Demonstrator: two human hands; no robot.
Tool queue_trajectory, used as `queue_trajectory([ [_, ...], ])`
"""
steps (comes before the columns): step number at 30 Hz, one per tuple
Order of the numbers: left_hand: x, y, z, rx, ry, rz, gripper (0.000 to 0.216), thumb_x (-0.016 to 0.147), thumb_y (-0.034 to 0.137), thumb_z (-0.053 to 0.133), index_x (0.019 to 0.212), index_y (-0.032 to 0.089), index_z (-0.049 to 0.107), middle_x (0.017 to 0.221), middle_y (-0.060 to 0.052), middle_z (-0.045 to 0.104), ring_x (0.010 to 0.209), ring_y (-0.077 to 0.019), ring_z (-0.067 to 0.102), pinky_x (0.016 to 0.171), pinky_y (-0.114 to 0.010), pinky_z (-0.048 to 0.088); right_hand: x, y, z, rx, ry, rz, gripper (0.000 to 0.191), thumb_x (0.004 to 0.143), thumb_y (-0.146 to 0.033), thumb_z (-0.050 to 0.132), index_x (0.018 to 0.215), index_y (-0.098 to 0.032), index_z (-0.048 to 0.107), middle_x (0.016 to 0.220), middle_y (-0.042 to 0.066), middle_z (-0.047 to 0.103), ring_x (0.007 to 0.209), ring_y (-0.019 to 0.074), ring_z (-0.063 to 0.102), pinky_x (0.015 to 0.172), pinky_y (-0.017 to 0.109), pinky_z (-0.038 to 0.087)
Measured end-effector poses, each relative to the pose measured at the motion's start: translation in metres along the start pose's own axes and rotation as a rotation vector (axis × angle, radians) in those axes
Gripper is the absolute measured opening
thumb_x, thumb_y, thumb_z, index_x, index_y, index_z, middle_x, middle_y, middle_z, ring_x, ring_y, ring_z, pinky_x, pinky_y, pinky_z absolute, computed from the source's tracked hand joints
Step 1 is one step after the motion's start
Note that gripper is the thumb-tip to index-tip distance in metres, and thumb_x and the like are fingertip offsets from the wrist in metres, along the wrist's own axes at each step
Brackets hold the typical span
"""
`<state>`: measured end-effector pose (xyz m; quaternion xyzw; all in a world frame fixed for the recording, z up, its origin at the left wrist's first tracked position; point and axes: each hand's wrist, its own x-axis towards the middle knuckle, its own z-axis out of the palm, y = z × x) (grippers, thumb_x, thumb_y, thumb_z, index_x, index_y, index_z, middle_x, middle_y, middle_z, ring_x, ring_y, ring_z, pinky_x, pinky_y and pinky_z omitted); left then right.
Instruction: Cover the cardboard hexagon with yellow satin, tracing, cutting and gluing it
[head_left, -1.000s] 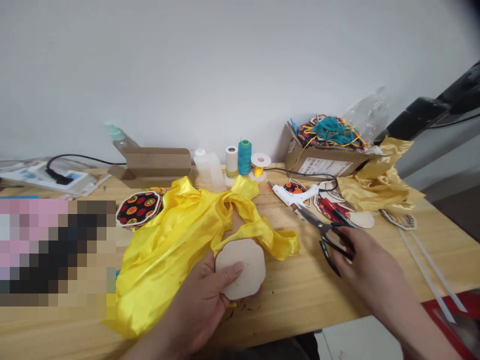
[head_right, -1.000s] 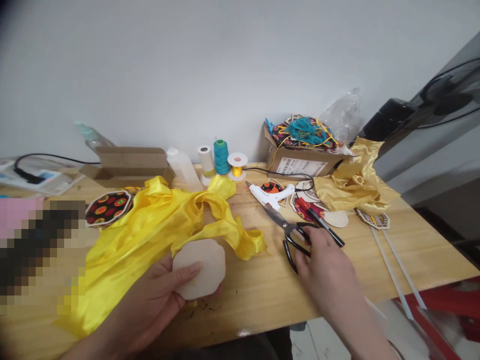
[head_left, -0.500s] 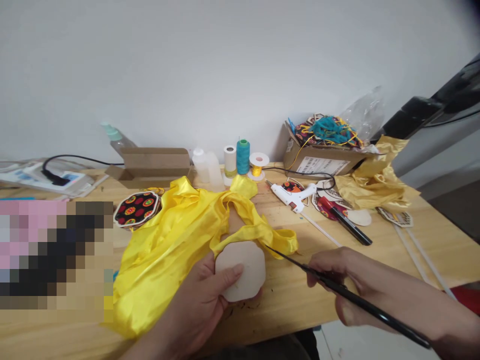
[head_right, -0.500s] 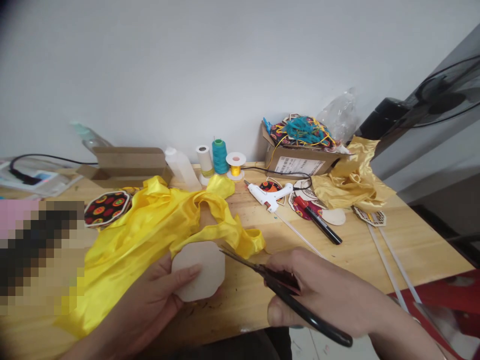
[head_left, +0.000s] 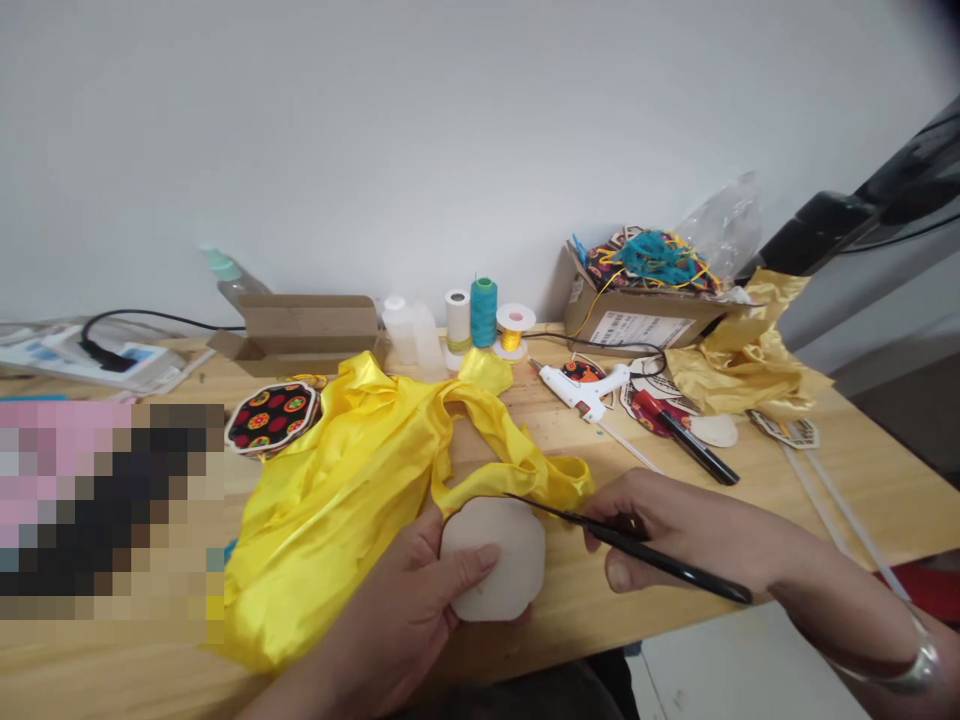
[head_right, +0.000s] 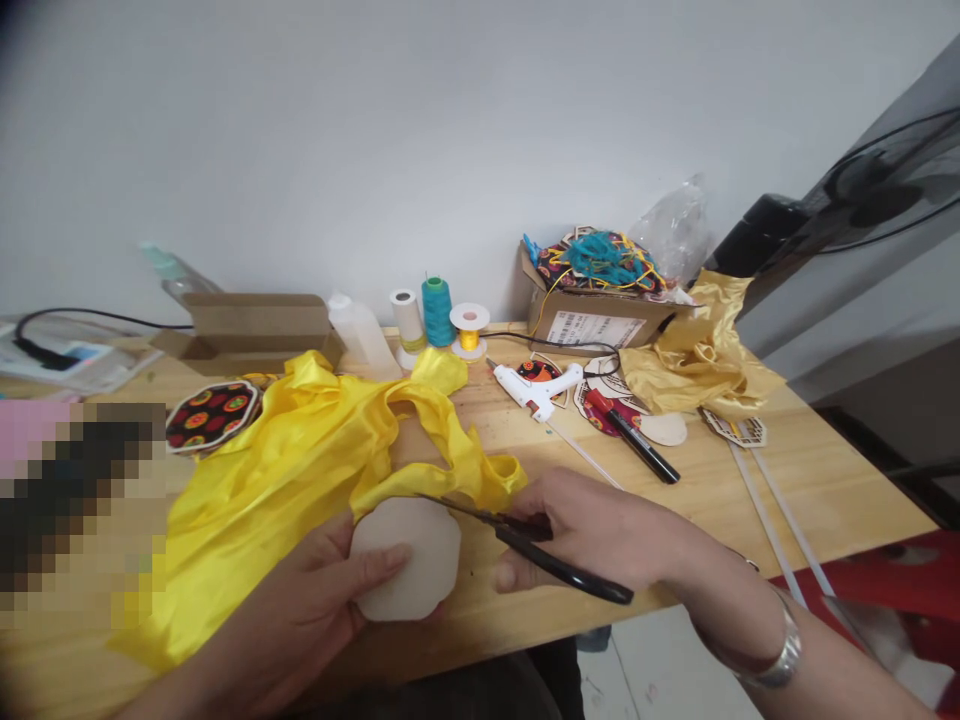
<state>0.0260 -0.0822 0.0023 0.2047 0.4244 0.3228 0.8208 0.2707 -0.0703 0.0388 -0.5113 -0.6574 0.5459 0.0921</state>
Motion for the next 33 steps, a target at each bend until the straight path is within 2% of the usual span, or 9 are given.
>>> queue_trajectory([
  [3,-0.001,-0.002,0.000,0.019,-0.007,-0.006,0.036,0.070,0.020,0.080,0.104,0.017,0.067,0.088,-0.007,0.074,0.074,-0.0217,0.069,0.062,-0.031,0.055,0.005,-0.005,0.000,0.020,-0.137,0.028,0.023,0.077,-0.039,0.069,0.076,-0.016,0.068,0.064,-0.003,0.052,0.057,0.0101,0.041,0.046,0.019,0.029],
  [11,-0.001,-0.001,-0.001,0.056,-0.034,-0.016,0.037,0.071,0.021,0.078,0.106,0.017,0.066,0.088,-0.007,0.074,0.073,-0.0228,0.069,0.064,-0.036,0.057,0.008,-0.005,-0.001,0.022,-0.144,0.066,0.017,0.076,-0.033,0.068,0.072,-0.017,0.066,0.060,-0.005,0.053,0.053,0.0087,0.039,0.045,0.021,0.024],
  [17,0.000,-0.004,-0.006,0.087,-0.048,-0.047,0.040,0.069,0.025,0.080,0.106,0.018,0.066,0.086,-0.005,0.073,0.074,-0.0209,0.068,0.069,-0.036,0.056,0.012,0.002,-0.003,0.062,-0.220,0.086,0.030,0.072,-0.044,0.075,0.070,-0.016,0.064,0.059,-0.006,0.051,0.053,0.0086,0.041,0.046,0.020,0.027],
  [22,0.001,-0.005,-0.008,0.097,-0.054,-0.047,0.044,0.070,0.026,0.079,0.110,0.019,0.064,0.086,-0.004,0.073,0.074,-0.0212,0.068,0.069,-0.037,0.056,0.013,0.003,-0.003,0.109,-0.223,0.118,0.038,0.068,-0.050,0.076,0.066,-0.015,0.063,0.058,-0.005,0.050,0.055,0.0096,0.045,0.047,0.020,0.031],
  [33,0.002,-0.007,-0.011,0.105,-0.120,-0.053,0.035,0.069,0.027,0.079,0.101,0.018,0.066,0.081,-0.003,0.073,0.068,-0.0199,0.068,0.068,-0.037,0.056,0.010,0.004,-0.005,0.087,-0.217,0.134,0.032,0.073,-0.044,0.073,0.063,-0.015,0.063,0.052,-0.006,0.046,0.050,0.0075,0.038,0.046,0.020,0.025],
])
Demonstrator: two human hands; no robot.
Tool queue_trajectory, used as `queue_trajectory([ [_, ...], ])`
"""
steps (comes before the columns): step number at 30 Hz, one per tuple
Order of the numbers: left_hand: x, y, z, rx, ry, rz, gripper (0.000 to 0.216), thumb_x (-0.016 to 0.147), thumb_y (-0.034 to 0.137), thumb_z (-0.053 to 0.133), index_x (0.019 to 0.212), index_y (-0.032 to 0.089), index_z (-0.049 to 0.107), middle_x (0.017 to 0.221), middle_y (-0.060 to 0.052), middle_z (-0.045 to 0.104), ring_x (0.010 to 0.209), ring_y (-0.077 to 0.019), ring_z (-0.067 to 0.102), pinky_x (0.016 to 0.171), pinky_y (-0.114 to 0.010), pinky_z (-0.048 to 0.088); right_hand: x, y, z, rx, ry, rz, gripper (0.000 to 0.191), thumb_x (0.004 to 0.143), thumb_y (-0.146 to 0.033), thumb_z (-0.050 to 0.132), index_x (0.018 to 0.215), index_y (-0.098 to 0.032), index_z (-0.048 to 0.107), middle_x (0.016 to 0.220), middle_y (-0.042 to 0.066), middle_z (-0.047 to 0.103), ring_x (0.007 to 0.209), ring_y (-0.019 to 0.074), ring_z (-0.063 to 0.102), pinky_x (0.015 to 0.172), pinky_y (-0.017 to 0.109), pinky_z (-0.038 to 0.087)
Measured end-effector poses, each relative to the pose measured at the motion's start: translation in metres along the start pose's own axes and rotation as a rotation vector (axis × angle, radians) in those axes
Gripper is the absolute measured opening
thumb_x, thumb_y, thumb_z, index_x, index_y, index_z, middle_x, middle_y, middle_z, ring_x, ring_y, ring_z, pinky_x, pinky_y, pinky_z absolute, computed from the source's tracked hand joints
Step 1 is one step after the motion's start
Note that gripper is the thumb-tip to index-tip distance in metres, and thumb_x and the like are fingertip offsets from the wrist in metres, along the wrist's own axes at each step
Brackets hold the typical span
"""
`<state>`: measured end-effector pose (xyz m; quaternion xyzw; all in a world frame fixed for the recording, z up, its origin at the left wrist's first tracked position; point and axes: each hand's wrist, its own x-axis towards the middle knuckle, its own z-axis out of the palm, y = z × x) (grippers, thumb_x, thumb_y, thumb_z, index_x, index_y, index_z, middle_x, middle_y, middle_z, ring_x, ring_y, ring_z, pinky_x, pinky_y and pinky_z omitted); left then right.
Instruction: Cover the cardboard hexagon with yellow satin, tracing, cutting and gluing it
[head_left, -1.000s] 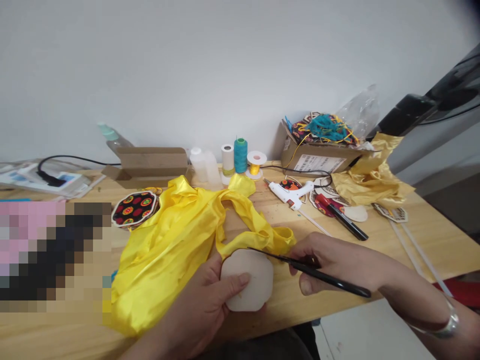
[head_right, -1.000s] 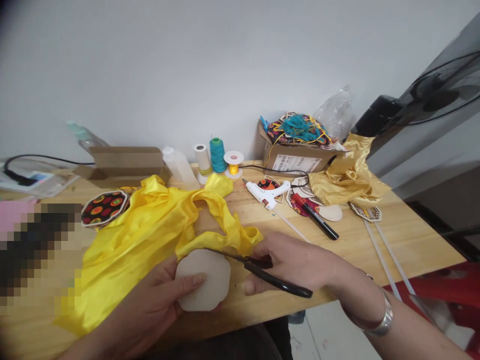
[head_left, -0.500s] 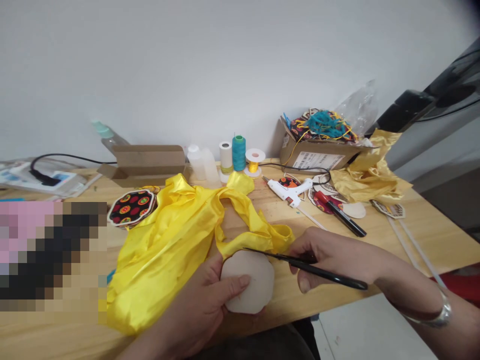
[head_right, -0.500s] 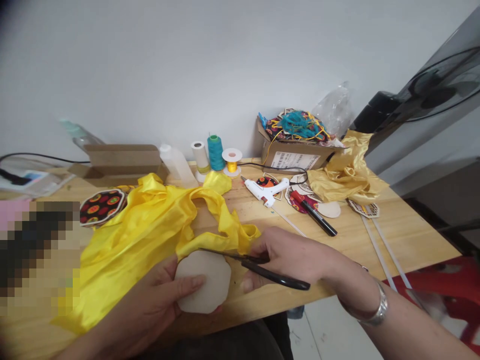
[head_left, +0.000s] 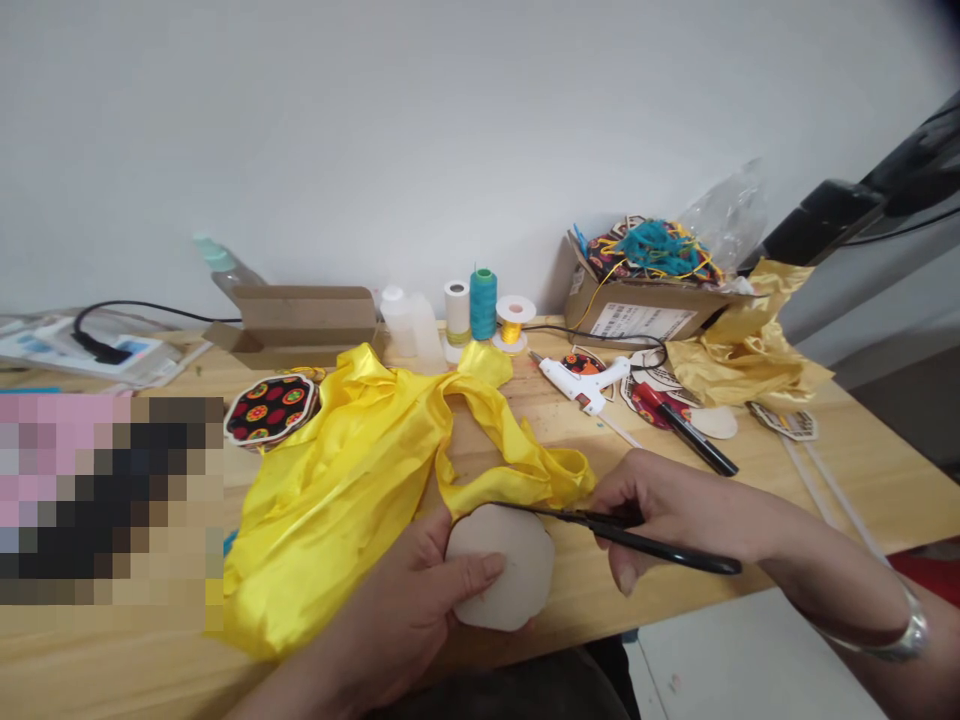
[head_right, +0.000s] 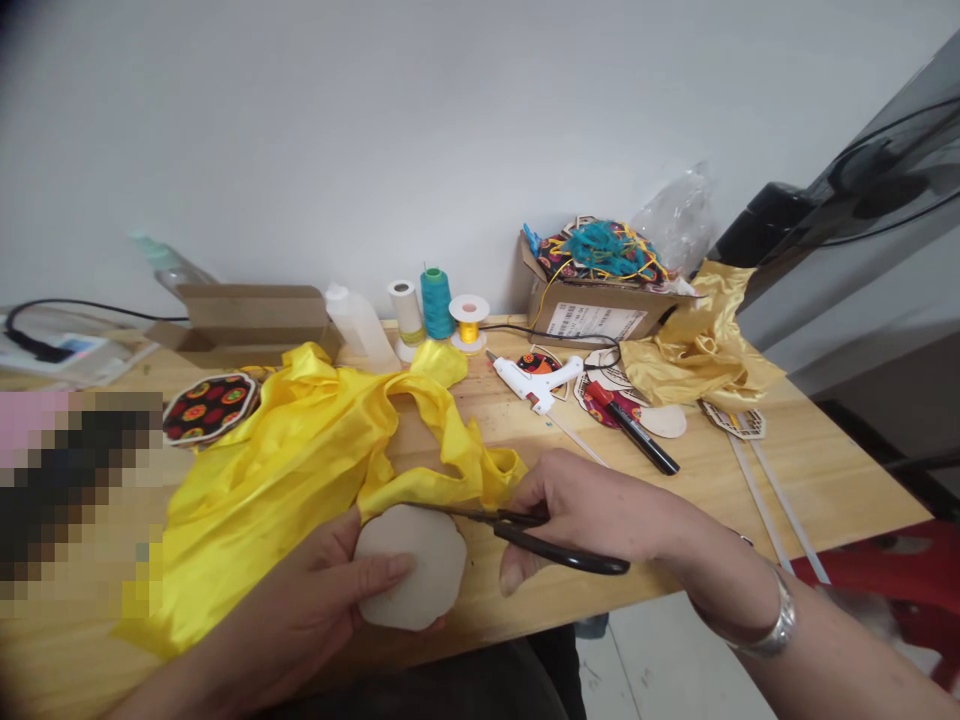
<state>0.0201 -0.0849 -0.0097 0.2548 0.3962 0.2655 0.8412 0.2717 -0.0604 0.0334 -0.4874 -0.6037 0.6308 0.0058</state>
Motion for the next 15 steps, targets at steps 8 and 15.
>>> queue_trajectory([
  [8,0.000,-0.003,-0.003,0.025,0.012,-0.024,0.033,0.069,0.029,0.078,0.097,0.017,0.065,0.080,-0.003,0.074,0.069,-0.0204,0.068,0.069,-0.038,0.057,-0.002,-0.005,-0.001,0.014,0.009,-0.021,0.029,0.067,-0.033,0.078,0.055,-0.015,0.060,0.051,-0.008,0.043,0.049,0.0060,0.032,0.043,0.020,0.019],
  [15,0.000,-0.005,-0.003,0.028,-0.001,-0.031,0.032,0.068,0.028,0.079,0.096,0.018,0.067,0.080,-0.003,0.075,0.067,-0.0216,0.070,0.068,-0.038,0.057,0.001,0.008,-0.004,0.001,-0.013,0.017,0.031,0.059,-0.036,0.084,0.066,-0.016,0.061,0.054,-0.009,0.038,0.050,0.0061,0.030,0.042,0.019,0.020],
])
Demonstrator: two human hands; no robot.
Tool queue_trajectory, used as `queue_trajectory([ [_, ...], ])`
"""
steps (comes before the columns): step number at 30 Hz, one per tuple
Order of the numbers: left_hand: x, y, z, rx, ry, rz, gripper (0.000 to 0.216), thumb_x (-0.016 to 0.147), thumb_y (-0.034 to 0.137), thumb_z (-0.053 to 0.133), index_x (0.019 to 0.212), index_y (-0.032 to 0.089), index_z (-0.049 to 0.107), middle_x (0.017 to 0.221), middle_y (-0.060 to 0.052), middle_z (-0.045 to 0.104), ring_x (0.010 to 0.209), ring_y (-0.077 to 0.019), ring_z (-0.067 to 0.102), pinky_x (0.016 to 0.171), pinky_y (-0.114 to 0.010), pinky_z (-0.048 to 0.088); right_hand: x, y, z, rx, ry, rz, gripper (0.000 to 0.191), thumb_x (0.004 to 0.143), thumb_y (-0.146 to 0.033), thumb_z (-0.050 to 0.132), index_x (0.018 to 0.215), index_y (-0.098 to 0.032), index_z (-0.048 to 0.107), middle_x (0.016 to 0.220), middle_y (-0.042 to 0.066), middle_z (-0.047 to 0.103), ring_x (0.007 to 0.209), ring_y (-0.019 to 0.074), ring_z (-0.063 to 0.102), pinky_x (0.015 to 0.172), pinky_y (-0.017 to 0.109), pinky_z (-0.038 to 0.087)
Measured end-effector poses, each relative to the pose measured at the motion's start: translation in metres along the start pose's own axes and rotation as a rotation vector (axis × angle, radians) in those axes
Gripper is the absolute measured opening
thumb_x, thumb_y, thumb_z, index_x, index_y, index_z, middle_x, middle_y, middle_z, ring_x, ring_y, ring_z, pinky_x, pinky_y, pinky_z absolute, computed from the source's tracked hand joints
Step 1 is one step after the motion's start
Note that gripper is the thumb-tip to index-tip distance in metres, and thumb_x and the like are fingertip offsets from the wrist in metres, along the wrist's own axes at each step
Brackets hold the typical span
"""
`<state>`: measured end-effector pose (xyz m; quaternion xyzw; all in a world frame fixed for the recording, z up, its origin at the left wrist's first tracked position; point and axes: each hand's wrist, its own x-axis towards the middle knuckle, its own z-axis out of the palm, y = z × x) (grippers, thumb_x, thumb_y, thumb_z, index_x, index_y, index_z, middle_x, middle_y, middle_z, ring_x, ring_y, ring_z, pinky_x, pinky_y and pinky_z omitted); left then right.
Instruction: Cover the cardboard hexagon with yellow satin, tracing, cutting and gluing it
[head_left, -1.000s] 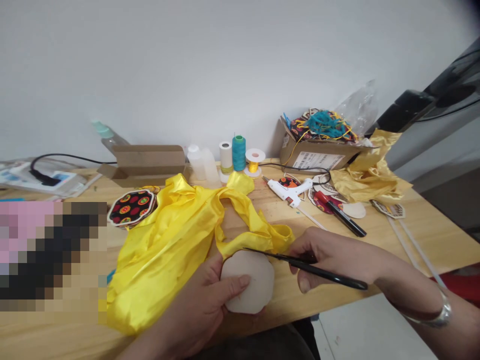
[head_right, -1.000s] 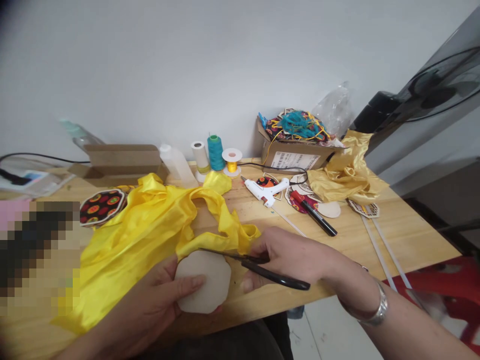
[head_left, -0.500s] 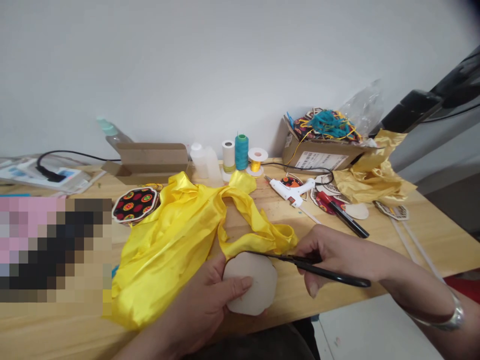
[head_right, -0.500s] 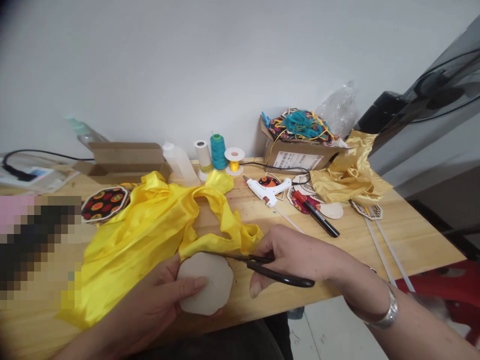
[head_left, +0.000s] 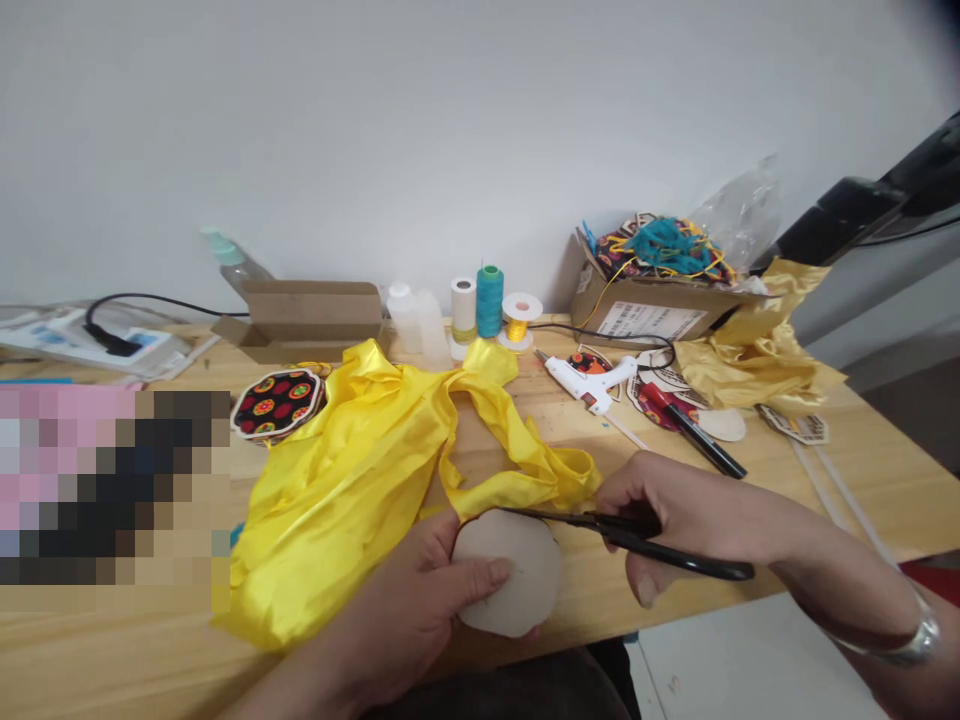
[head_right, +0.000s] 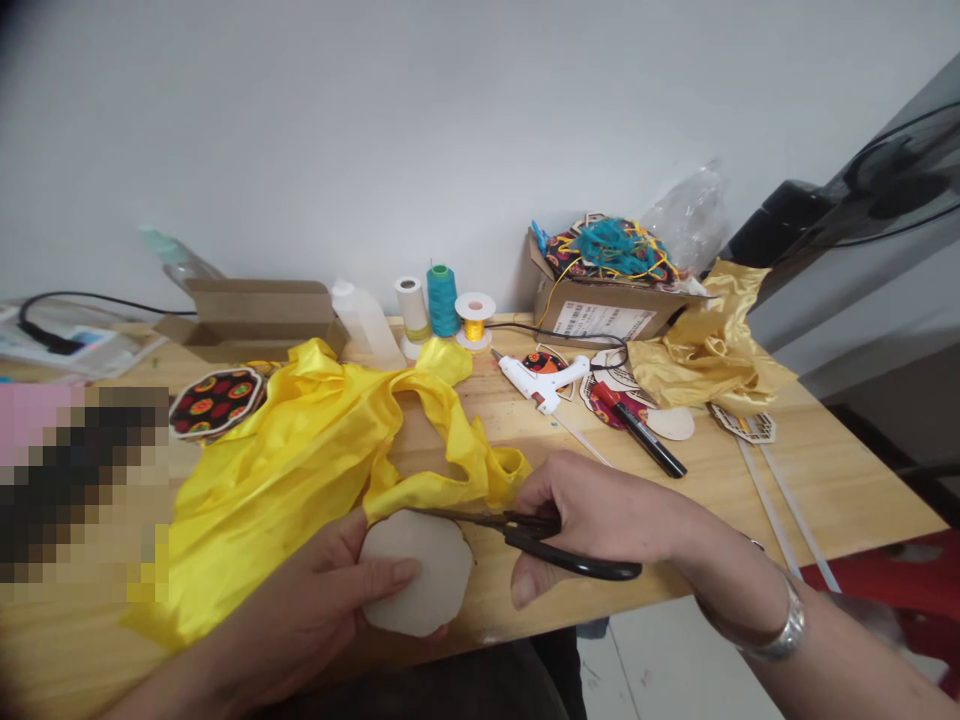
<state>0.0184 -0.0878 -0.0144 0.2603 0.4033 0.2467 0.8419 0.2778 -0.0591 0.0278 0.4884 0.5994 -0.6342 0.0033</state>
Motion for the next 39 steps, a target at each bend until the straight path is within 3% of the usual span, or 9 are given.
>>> queue_trajectory([
  [9,0.002,-0.001,-0.001,0.008,-0.007,-0.006,0.029,0.067,0.025,0.078,0.095,0.020,0.069,0.082,-0.001,0.074,0.076,-0.0208,0.068,0.072,-0.034,0.054,0.002,-0.008,0.001,0.001,-0.014,0.005,0.034,0.057,-0.039,0.085,0.066,-0.015,0.062,0.056,-0.007,0.043,0.052,0.0069,0.037,0.043,0.018,0.024],
  [18,0.001,-0.005,-0.006,0.029,-0.039,-0.007,0.023,0.072,0.022,0.075,0.094,0.023,0.068,0.080,0.000,0.074,0.073,-0.0197,0.069,0.070,-0.035,0.056,0.001,-0.015,0.006,0.052,-0.038,0.019,0.031,0.066,-0.042,0.078,0.059,-0.015,0.064,0.050,-0.006,0.045,0.049,0.0074,0.039,0.044,0.020,0.026],
  [27,-0.001,-0.004,-0.006,0.047,-0.070,-0.100,0.039,0.076,0.020,0.071,0.114,0.021,0.062,0.084,-0.001,0.075,0.075,-0.0205,0.071,0.071,-0.036,0.056,-0.001,-0.019,-0.004,-0.111,-0.056,0.043,0.034,0.066,-0.042,0.079,0.056,-0.016,0.060,0.049,-0.009,0.042,0.048,0.0061,0.031,0.042,0.022,0.020],
  [34,-0.004,0.002,-0.004,0.201,-0.074,-0.144,0.031,0.073,0.022,0.070,0.103,0.017,0.065,0.081,-0.002,0.075,0.074,-0.0210,0.070,0.070,-0.034,0.053,-0.004,-0.028,-0.012,-0.271,-0.078,0.075,0.045,0.058,-0.049,0.082,0.056,-0.018,0.050,0.052,-0.009,0.037,0.050,0.0067,0.029,0.040,0.022,0.017],
  [39,-0.004,0.002,-0.006,0.249,-0.092,-0.135,0.031,0.071,0.024,0.070,0.101,0.018,0.065,0.083,-0.002,0.075,0.079,-0.0234,0.070,0.072,-0.034,0.051,-0.003,-0.037,-0.012,-0.314,-0.090,0.114,0.046,0.057,-0.052,0.081,0.055,-0.018,0.051,0.052,-0.009,0.035,0.049,0.0069,0.028,0.041,0.022,0.017],
])
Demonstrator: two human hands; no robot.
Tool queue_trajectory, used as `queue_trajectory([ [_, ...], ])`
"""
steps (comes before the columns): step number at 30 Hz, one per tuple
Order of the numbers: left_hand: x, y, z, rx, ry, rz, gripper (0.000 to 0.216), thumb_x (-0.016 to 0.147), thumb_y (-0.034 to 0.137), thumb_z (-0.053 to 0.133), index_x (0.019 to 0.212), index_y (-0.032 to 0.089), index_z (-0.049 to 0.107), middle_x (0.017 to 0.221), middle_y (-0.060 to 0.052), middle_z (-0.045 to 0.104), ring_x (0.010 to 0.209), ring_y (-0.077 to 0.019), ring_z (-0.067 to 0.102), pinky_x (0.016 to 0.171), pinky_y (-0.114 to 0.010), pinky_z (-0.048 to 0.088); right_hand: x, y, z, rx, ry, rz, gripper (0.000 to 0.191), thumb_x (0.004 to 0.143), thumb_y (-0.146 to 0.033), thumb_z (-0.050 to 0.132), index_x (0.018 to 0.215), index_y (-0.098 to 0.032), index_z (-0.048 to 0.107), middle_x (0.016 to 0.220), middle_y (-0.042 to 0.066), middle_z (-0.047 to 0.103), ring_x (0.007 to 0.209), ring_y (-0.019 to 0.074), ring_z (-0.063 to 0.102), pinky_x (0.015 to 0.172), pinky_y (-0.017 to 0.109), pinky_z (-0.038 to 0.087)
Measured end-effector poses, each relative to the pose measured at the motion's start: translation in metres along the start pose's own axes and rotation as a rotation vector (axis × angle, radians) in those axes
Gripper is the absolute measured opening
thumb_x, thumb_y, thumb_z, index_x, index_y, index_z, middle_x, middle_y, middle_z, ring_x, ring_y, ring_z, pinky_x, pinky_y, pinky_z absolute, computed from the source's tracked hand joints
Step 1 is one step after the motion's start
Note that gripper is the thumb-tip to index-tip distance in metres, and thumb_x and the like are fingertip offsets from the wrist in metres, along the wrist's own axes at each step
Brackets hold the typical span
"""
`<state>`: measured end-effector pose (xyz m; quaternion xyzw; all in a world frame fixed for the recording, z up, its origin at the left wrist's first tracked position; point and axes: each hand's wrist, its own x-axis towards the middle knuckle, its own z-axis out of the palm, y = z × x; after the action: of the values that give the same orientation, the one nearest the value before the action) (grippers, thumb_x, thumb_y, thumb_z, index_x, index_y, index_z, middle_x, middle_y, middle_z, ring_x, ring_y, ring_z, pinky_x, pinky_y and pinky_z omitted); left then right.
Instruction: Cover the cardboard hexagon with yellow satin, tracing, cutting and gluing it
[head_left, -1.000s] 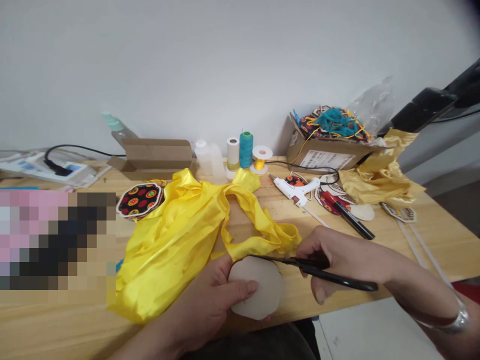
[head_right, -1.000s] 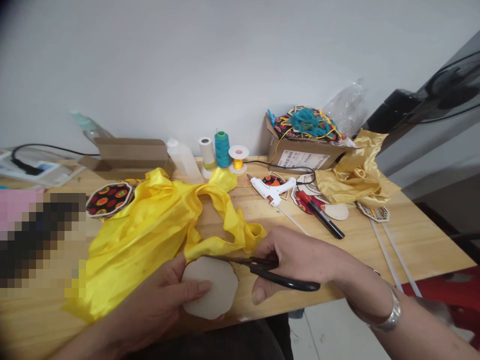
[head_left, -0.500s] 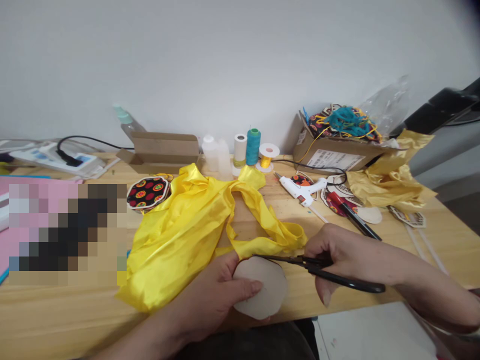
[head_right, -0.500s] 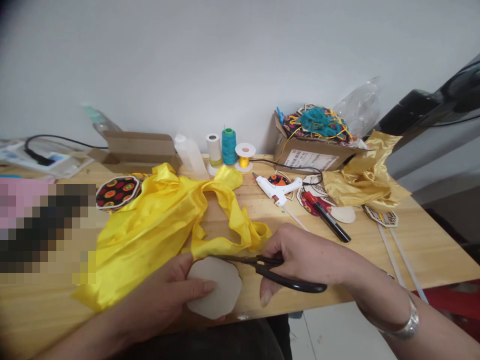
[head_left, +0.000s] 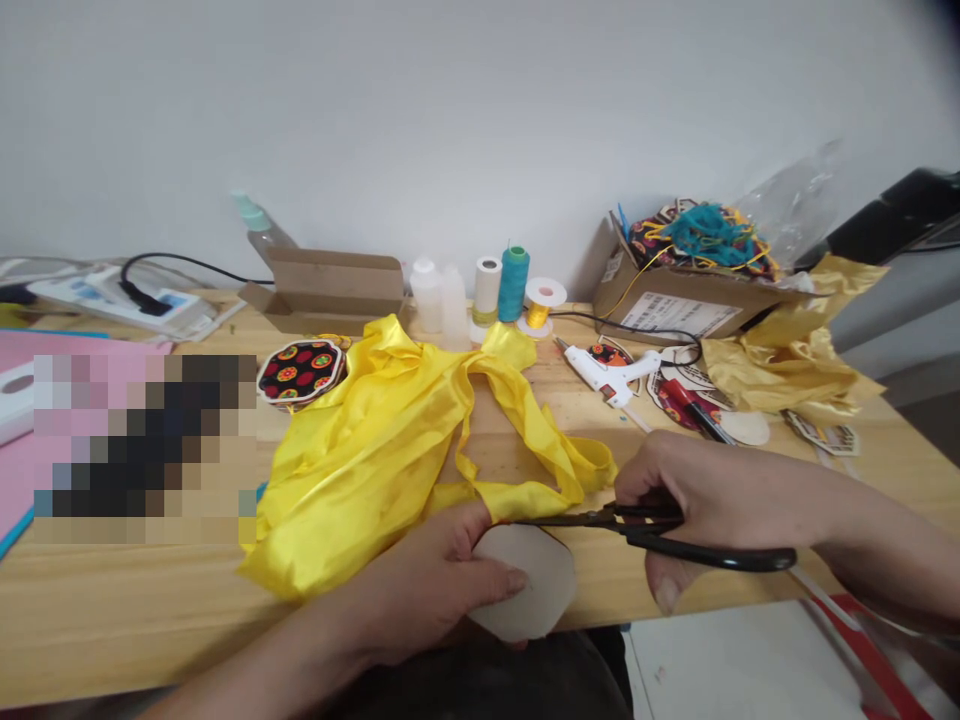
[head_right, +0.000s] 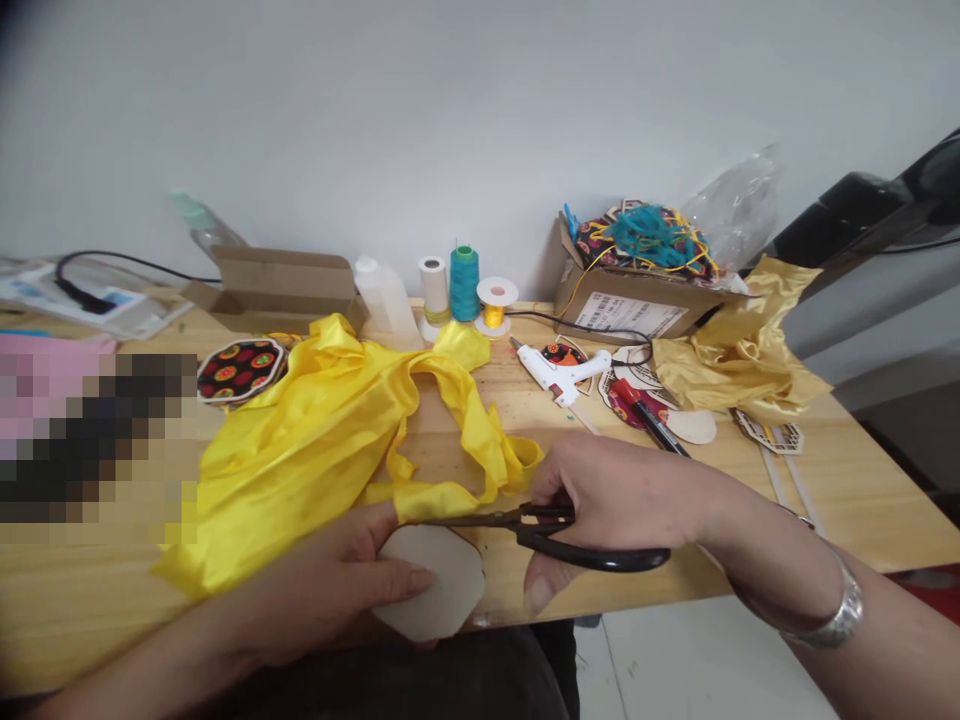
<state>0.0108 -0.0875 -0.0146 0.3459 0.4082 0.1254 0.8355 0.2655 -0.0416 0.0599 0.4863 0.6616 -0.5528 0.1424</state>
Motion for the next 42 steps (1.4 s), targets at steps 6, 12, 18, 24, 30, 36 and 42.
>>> queue_trajectory([
  [6,0.000,0.001,-0.002,0.038,0.019,-0.012,0.030,0.069,0.024,0.070,0.098,0.018,0.065,0.083,-0.001,0.074,0.078,-0.0216,0.068,0.070,-0.031,0.049,0.000,-0.005,-0.001,-0.021,0.005,0.030,0.040,0.061,-0.050,0.080,0.055,-0.018,0.057,0.050,-0.008,0.038,0.047,0.0073,0.028,0.040,0.023,0.019],
  [12,-0.002,0.007,-0.001,0.159,0.054,-0.035,0.028,0.069,0.023,0.068,0.097,0.018,0.067,0.083,0.000,0.074,0.080,-0.0208,0.067,0.069,-0.029,0.048,-0.002,-0.012,-0.004,-0.106,0.025,0.047,0.038,0.060,-0.051,0.080,0.054,-0.018,0.062,0.049,-0.007,0.042,0.046,0.0073,0.030,0.038,0.023,0.018],
  [18,-0.001,0.005,-0.002,0.181,0.002,-0.019,0.032,0.073,0.021,0.065,0.104,0.020,0.068,0.085,0.001,0.074,0.082,-0.0202,0.066,0.071,-0.028,0.048,-0.003,-0.016,-0.006,-0.170,0.026,0.083,0.038,0.058,-0.053,0.080,0.054,-0.018,0.064,0.047,-0.007,0.042,0.044,0.0070,0.029,0.036,0.023,0.016],
  [24,-0.003,0.006,-0.001,0.201,0.018,-0.015,0.028,0.073,0.019,0.065,0.100,0.021,0.070,0.083,0.002,0.074,0.085,-0.0203,0.065,0.071,-0.027,0.046,-0.004,-0.015,-0.006,-0.157,0.013,0.072,0.038,0.060,-0.053,0.079,0.054,-0.018,0.066,0.046,-0.007,0.043,0.043,0.0068,0.029,0.037,0.023,0.017],
  [30,-0.004,0.007,-0.001,0.211,0.030,-0.018,0.029,0.073,0.020,0.065,0.102,0.020,0.070,0.084,0.001,0.074,0.086,-0.0212,0.065,0.071,-0.027,0.046,-0.003,-0.014,-0.006,-0.187,0.035,0.030,0.043,0.056,-0.057,0.080,0.054,-0.018,0.061,0.048,-0.007,0.041,0.045,0.0073,0.029,0.037,0.022,0.018],
  [36,-0.005,0.006,-0.001,0.192,-0.016,0.001,0.033,0.076,0.020,0.065,0.109,0.021,0.067,0.086,0.003,0.074,0.085,-0.0183,0.065,0.073,-0.026,0.046,-0.001,-0.012,-0.003,-0.202,0.042,0.014,0.045,0.057,-0.056,0.080,0.054,-0.018,0.055,0.049,-0.007,0.045,0.047,0.0075,0.032,0.037,0.022,0.018],
  [42,-0.004,0.006,0.000,0.167,-0.031,0.009,0.034,0.075,0.017,0.064,0.109,0.022,0.067,0.084,0.005,0.073,0.083,-0.0162,0.064,0.071,-0.024,0.045,0.001,-0.012,0.000,-0.153,0.036,-0.011,0.037,0.063,-0.049,0.078,0.052,-0.017,0.061,0.047,-0.006,0.045,0.045,0.0070,0.030,0.039,0.023,0.018],
])
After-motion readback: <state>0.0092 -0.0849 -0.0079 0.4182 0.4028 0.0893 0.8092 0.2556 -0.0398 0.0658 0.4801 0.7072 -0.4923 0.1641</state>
